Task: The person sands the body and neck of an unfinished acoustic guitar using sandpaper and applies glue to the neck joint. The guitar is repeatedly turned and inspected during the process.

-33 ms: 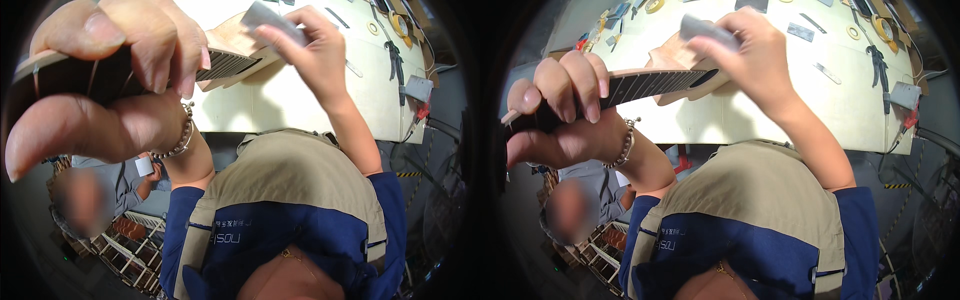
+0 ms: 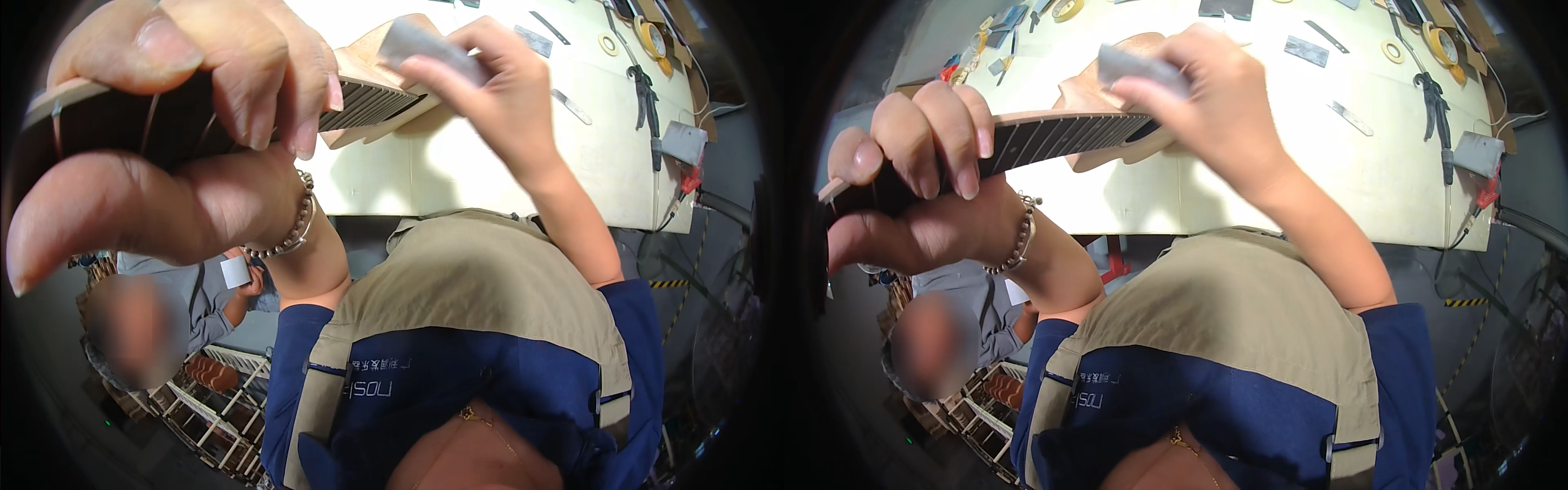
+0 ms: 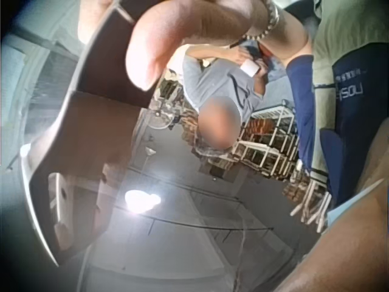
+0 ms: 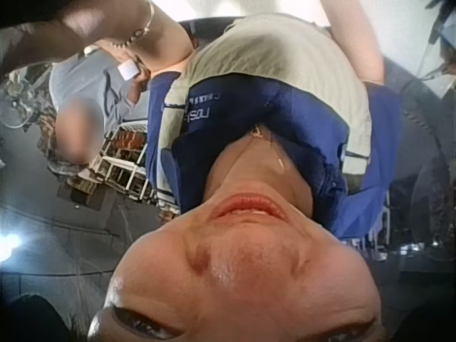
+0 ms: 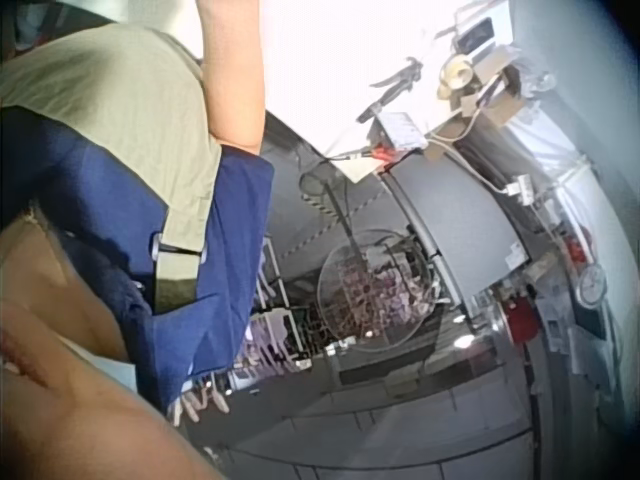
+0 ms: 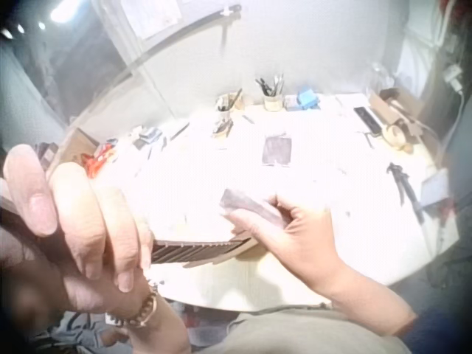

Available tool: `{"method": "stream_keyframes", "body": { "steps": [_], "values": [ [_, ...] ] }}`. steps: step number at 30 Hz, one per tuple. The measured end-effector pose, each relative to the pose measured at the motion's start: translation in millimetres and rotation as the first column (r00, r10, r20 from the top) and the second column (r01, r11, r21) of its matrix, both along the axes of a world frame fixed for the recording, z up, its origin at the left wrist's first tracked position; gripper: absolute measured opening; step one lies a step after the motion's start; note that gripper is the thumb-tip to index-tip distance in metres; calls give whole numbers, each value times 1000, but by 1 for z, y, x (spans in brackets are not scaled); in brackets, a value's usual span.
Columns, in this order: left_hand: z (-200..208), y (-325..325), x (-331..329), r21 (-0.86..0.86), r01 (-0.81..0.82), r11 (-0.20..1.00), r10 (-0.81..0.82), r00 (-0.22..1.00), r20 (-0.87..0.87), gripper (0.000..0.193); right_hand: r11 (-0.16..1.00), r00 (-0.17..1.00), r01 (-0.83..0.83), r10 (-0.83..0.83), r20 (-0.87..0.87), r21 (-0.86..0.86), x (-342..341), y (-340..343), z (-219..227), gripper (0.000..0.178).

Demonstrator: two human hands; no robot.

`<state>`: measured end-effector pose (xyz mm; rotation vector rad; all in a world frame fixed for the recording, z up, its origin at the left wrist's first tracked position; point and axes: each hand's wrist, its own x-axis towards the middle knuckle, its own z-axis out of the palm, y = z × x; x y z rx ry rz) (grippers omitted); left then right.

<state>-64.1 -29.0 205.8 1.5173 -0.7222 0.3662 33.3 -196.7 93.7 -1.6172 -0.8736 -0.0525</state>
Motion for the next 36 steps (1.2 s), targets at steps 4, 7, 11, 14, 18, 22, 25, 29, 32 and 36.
{"method": "stream_keyframes", "body": {
  "steps": [4, 7, 11, 14, 18, 22, 25, 29, 32, 36],
  "values": [
    [1, -3, -1, -1, -3, 1000, 3, 1000, -9, 61, 995, 998, 58, -59, -17, -81, -20, -6, 0, 26],
    [1, -4, 0, -13, -7, 1000, 7, 1000, -14, 61, 996, 986, 89, -84, 147, -30, -10, 2, 0, 26],
    [-1, -5, -3, -39, -89, 995, 90, 995, 39, 60, 982, 983, 186, -186, -3, -14, 10, -5, -15, 23],
    [-5, -2, -12, -88, -97, 991, 104, 992, 74, 57, 926, 900, 343, -372, -228, -158, 65, -49, -45, 33],
    [-35, -8, -19, -155, -632, 759, 651, 743, 155, 45, 714, 826, 530, -556, 89, -456, 116, -109, -132, 41],
    [-99, -22, -10, 25, -983, 180, 984, 179, -11, 43, 496, 743, 663, -526, 414, -561, 103, -135, -171, 47],
    [-107, -32, -12, -116, -977, 178, 971, 194, -143, 49, 701, 867, 483, -465, 177, -526, 79, -135, -186, 48],
    [-103, -42, -10, -201, -883, 425, 882, 454, -131, 50, 958, 737, 198, -285, -613, -208, 43, -114, -202, 55],
    [-97, -56, -8, -317, -815, 485, 816, 552, -171, 50, 984, 331, 5, 169, -928, 181, 25, -102, -205, 78],
    [-92, -67, -6, -371, -729, 575, 713, 669, -209, 45, 983, 83, 128, 119, -989, 129, 1, -99, -166, 70]
  ]
}}
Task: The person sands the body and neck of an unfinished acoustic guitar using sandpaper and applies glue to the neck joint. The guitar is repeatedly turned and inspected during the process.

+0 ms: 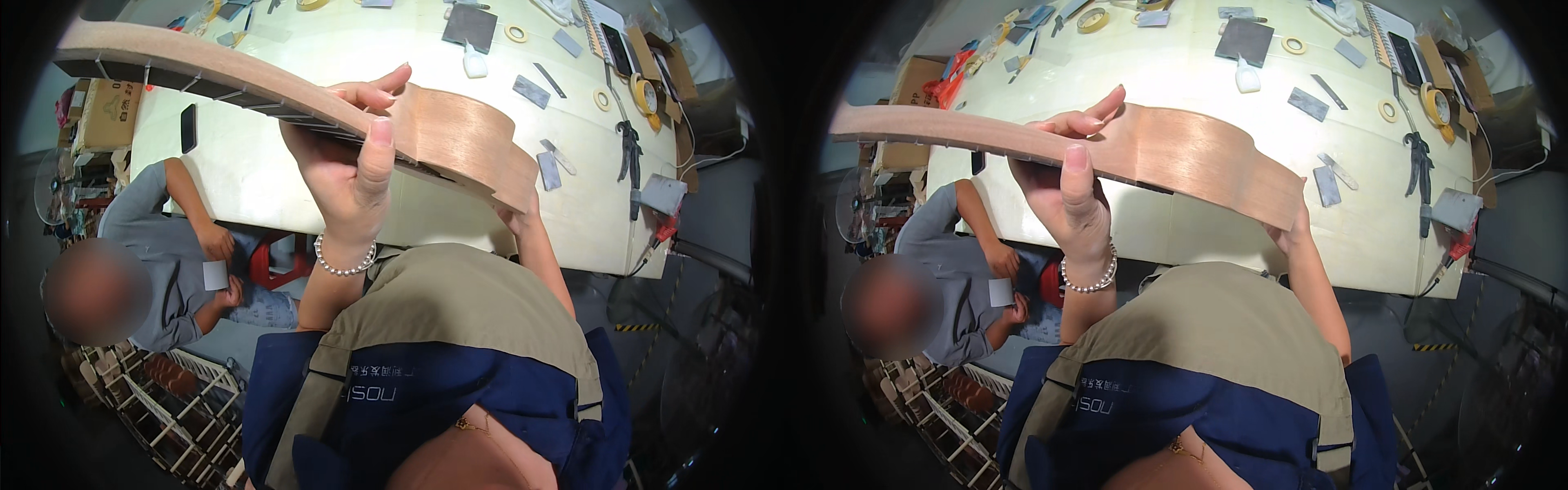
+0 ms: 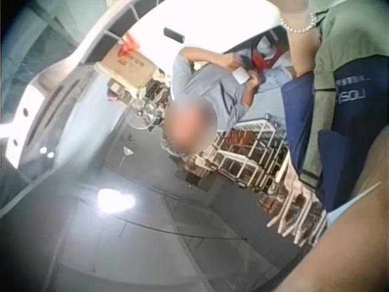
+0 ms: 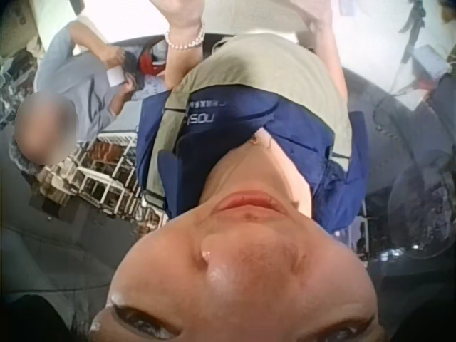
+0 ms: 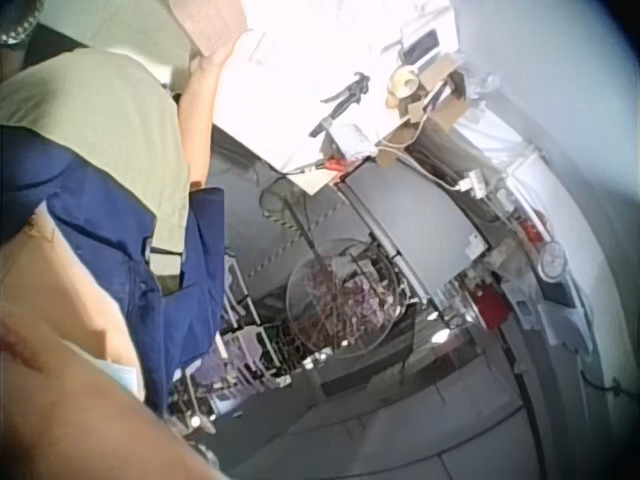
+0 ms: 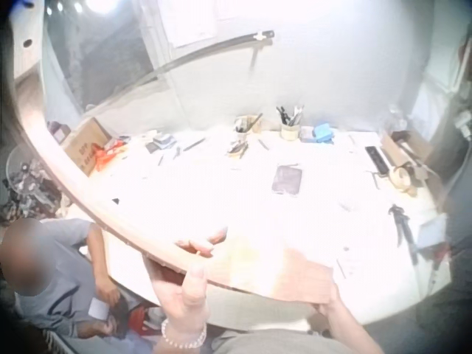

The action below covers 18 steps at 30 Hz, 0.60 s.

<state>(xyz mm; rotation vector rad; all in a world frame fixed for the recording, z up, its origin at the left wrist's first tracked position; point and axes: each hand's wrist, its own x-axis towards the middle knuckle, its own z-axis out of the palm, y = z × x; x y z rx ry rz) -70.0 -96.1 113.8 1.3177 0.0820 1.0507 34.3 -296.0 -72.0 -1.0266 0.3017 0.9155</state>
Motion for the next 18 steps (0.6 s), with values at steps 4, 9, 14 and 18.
{"method": "stream_keyframes", "body": {
  "steps": [4, 9, 14, 18],
  "values": [
    [0, -5, 4, 93, -63, 994, 62, 998, 7, 38, 999, 995, 46, -46, -86, -1, -4, -2, -1, 66],
    [0, -6, 5, 63, 11, 998, -14, 999, 48, 45, 981, 990, 125, -112, -86, 152, 3, -4, -15, 47],
    [-11, 4, 8, 24, -67, 997, 66, 997, 30, 50, 971, 996, 80, -68, -62, 226, -1, -4, -1, 47],
    [-33, 16, -3, 159, -306, 939, 344, 873, -347, 59, 989, 992, 120, -122, 22, 84, 1, -16, 24, 54]
  ]
}}
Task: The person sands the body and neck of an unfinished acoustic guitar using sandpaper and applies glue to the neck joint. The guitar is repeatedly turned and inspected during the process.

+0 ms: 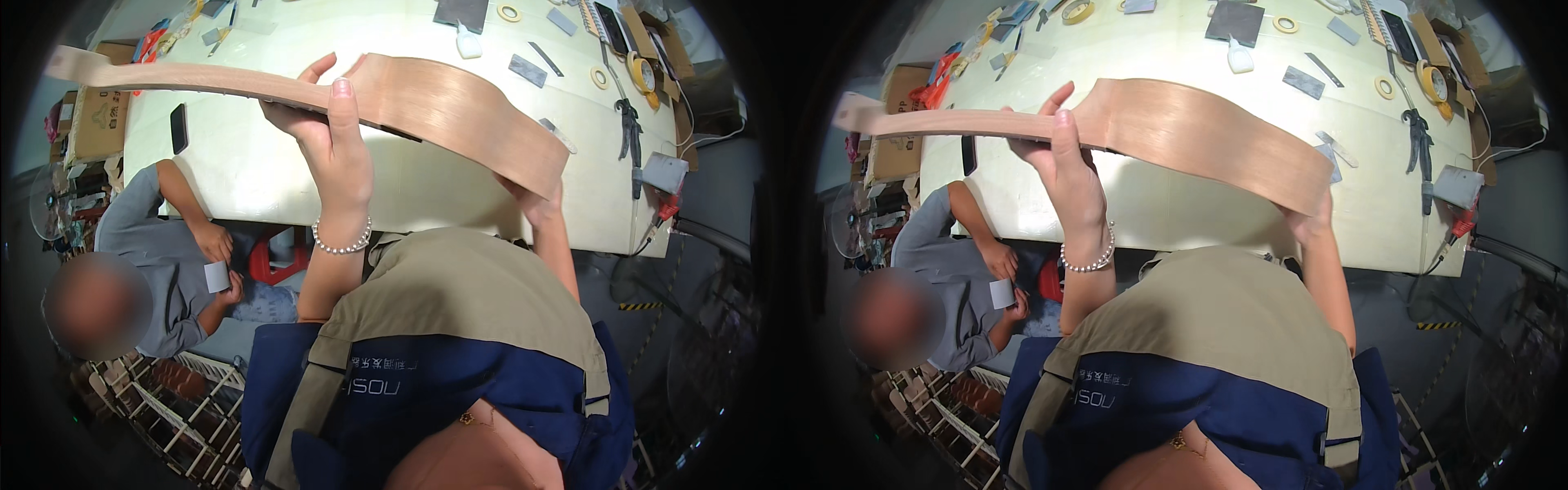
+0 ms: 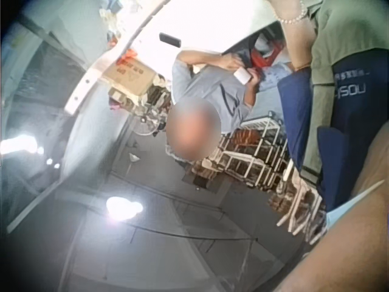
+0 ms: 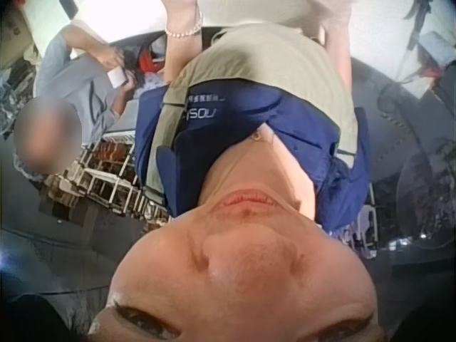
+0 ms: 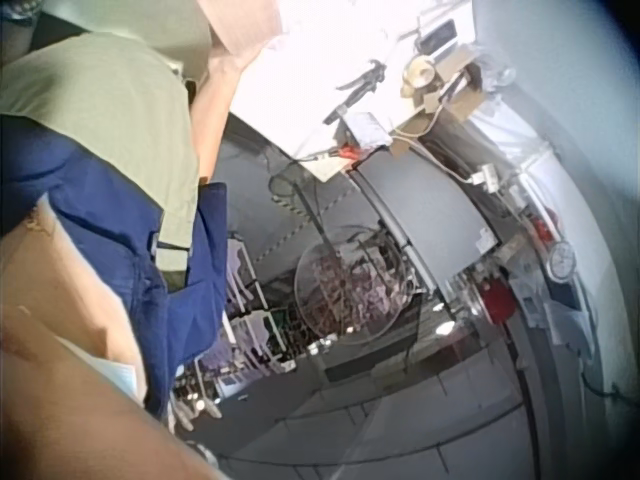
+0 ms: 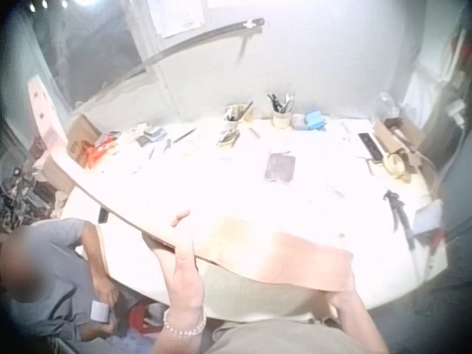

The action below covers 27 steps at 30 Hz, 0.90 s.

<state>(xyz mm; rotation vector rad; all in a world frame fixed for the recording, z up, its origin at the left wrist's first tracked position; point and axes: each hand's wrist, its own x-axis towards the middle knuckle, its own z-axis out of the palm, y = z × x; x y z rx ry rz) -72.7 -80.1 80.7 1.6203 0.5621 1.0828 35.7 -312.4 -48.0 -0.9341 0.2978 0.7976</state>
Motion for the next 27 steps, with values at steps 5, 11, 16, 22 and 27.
{"method": "stream_keyframes", "body": {
  "steps": [5, 11, 16, 22, 27],
  "values": [
    [-33, 17, -6, -474, 9, 880, 81, 982, 168, 63, 900, 952, -120, 224, 208, -418, 9, -13, 44, 91],
    [-47, 28, -14, -615, 65, 786, 99, 969, 228, 63, 819, 898, -64, 297, 326, -570, 10, -11, 66, 90],
    [-58, 41, -18, -694, 56, 717, 143, 964, 225, 52, 769, 840, -57, 382, 386, -637, 7, -11, 80, 90],
    [-79, 54, -24, -750, 37, 661, 139, 975, 171, 36, 714, 762, -32, 470, 445, -699, 4, -7, 95, 92],
    [-81, 52, -22, -805, -70, 589, 213, 975, 70, 38, 731, 720, -71, 509, 472, -679, 2, -8, 111, 85]
  ]
}}
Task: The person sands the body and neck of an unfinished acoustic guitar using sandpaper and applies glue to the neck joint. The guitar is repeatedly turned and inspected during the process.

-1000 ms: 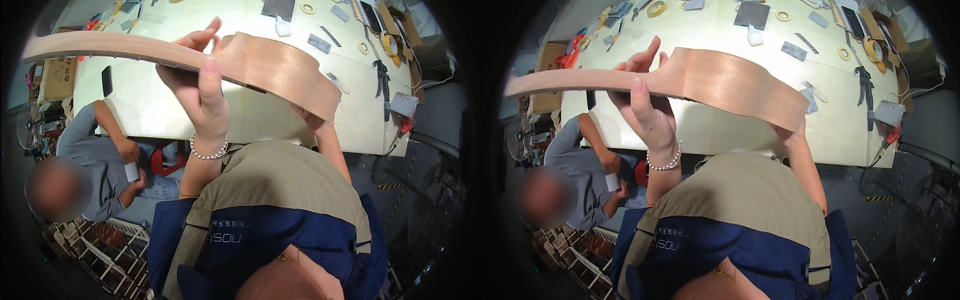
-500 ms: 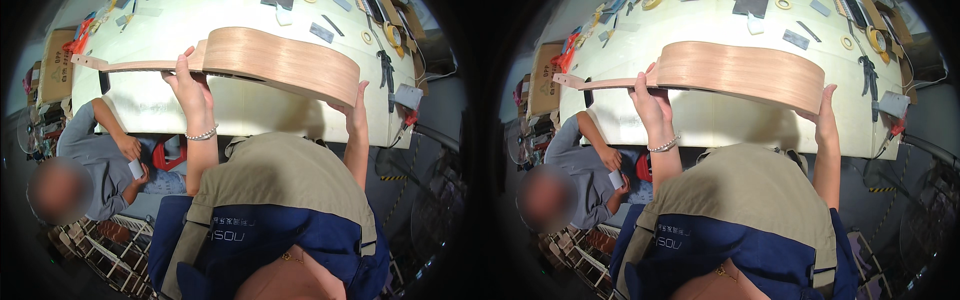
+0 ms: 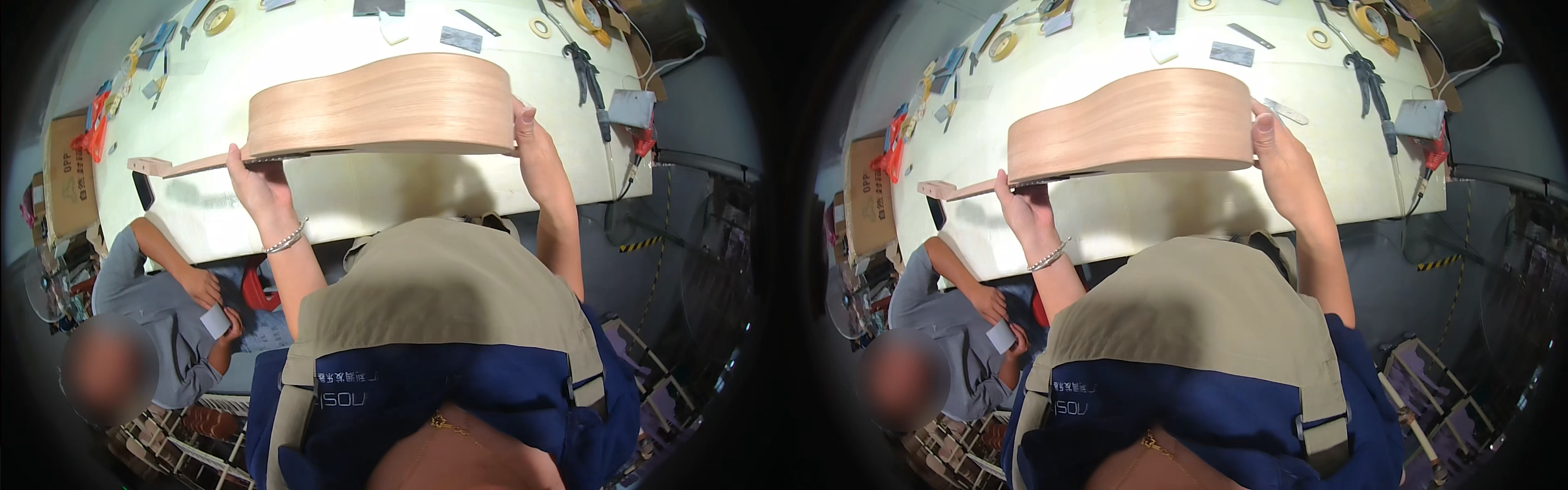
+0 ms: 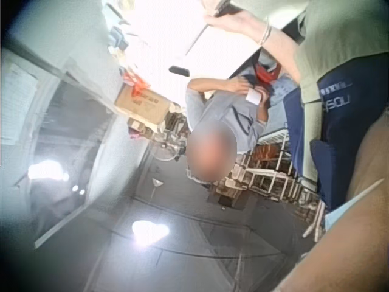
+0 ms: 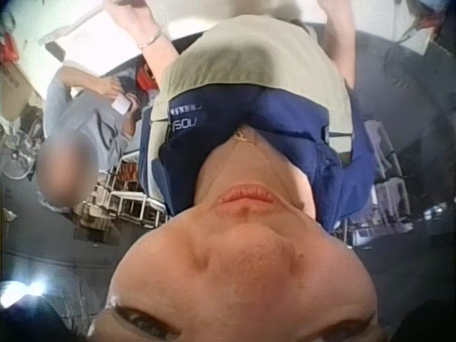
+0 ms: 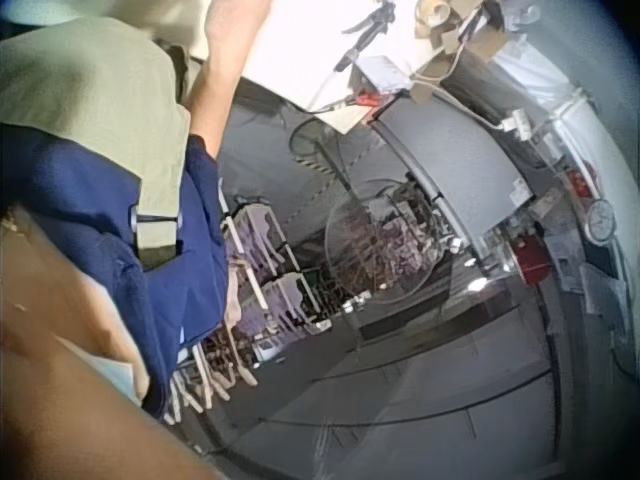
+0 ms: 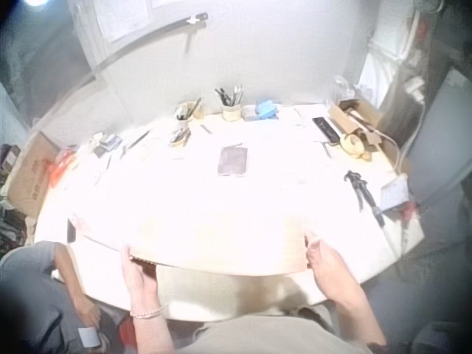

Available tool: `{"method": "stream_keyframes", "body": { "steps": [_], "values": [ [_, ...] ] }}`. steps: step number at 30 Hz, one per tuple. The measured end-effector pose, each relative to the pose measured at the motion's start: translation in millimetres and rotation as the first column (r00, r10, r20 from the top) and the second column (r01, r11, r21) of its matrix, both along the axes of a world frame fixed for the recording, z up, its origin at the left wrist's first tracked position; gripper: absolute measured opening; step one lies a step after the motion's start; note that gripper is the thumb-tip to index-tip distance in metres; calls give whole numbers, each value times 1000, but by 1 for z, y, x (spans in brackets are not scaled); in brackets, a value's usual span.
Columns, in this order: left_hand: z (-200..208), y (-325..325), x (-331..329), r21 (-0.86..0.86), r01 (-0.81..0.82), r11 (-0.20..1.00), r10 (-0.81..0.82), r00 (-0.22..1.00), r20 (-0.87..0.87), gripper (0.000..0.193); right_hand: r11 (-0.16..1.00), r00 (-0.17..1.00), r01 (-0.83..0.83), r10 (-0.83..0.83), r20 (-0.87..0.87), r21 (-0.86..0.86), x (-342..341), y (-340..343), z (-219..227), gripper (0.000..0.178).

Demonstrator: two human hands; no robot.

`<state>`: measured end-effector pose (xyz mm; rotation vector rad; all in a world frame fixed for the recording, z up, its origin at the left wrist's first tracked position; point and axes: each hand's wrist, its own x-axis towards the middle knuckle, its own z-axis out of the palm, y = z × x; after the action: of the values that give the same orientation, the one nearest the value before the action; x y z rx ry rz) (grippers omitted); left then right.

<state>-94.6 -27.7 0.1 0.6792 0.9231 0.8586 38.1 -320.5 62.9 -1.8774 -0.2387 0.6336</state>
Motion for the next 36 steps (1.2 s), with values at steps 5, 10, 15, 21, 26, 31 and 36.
{"method": "stream_keyframes", "body": {
  "steps": [5, 10, 15, 21, 26, 31, 36],
  "values": [
    [-1, 26, -3, -97, 17, 995, -8, 995, 99, 38, 947, 966, -170, 106, 234, 274, 13, -6, 4, 80],
    [0, 44, -5, -164, 101, 981, -62, 972, 226, 36, 840, 866, -331, 90, 491, 429, 14, 27, 5, 101],
    [23, 52, 0, -229, 140, 963, -62, 946, 318, 32, 778, 859, -304, -26, 512, 550, 12, 47, 22, 105],
    [12, 55, -5, -113, 326, 939, -278, 909, 311, 35, 790, 620, -386, -161, 768, 477, 22, 41, 15, 57],
    [25, 22, -3, -32, 270, 962, -268, 962, 54, 42, 735, 880, -321, -2, 476, 597, 21, -4, -34, 71],
    [-23, 35, 2, -225, 271, 936, -128, 856, 501, 12, 833, 972, -166, 48, 229, 528, -8, -9, -80, 98],
    [5, 14, 10, 34, 91, 995, -97, 910, 404, 19, 921, 986, -113, 58, 155, 372, -9, -8, -95, 93]
  ]
}}
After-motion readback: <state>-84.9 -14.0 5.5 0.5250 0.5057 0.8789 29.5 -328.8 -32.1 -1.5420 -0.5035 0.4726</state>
